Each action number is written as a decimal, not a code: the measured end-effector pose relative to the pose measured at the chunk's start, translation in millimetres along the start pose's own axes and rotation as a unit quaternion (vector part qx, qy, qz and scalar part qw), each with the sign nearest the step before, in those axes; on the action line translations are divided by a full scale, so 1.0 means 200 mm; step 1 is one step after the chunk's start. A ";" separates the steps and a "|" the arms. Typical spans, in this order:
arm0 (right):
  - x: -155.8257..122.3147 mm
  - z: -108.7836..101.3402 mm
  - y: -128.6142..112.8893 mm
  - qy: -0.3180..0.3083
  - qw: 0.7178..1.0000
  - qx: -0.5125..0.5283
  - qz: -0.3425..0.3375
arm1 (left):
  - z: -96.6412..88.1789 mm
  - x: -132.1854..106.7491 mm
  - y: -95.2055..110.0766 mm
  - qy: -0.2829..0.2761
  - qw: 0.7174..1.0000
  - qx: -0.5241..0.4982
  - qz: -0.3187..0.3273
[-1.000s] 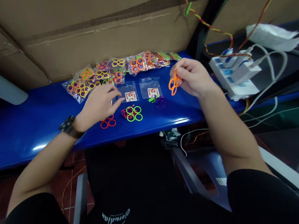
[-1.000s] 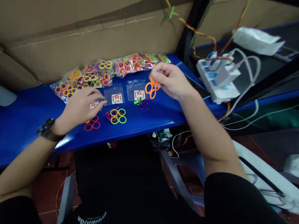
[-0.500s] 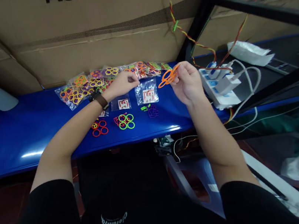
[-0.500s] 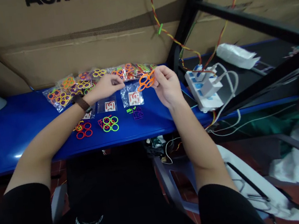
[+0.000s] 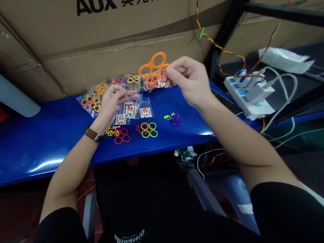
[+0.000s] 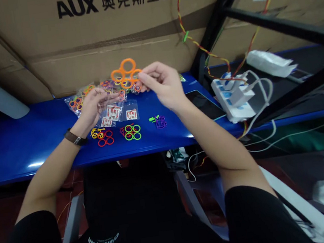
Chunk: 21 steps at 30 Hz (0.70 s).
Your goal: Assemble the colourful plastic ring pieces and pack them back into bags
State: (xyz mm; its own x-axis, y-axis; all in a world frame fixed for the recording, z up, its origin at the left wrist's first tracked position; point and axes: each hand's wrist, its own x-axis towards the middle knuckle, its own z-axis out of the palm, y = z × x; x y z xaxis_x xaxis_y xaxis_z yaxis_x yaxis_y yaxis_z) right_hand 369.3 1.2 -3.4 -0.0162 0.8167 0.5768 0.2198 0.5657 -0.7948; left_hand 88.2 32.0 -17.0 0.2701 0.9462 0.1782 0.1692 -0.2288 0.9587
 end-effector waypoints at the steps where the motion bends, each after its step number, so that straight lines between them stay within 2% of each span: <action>1: 0.02 0.06 -0.01 -0.016 1.000 -0.009 -0.012 | 0.00 -0.01 -0.01 0.009 1.000 -0.010 -0.001; 4: 0.07 0.22 0.00 -0.051 0.998 -0.027 -0.036 | 0.02 -0.01 -0.03 0.041 0.999 -0.030 -0.016; 7: 0.09 0.28 0.07 -0.051 0.997 -0.042 -0.044 | 0.03 -0.02 -0.02 0.051 0.996 -0.058 -0.037; 10: 0.07 0.28 0.14 -0.034 0.996 -0.073 -0.035 | 0.04 -0.03 -0.04 0.056 0.994 -0.088 -0.044; 14: 0.05 0.26 0.20 -0.035 0.995 -0.093 -0.008 | 0.06 -0.02 -0.08 0.050 0.994 -0.081 -0.046; 18: 0.05 0.26 0.23 -0.047 0.995 -0.093 -0.004 | 0.05 -0.01 -0.13 0.036 0.995 -0.088 -0.040; 21: 0.06 0.26 0.23 -0.064 0.994 -0.093 -0.003 | 0.03 0.02 -0.16 0.050 0.993 -0.100 -0.039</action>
State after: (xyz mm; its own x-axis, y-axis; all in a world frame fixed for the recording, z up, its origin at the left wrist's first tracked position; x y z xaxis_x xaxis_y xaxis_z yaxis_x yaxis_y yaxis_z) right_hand 328.8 42.9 -43.0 -0.1394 0.8284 0.5426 0.3949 0.5490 -0.7367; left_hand 89.7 41.2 -49.1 0.1670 0.9795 0.1124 -0.0080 -0.1126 0.9936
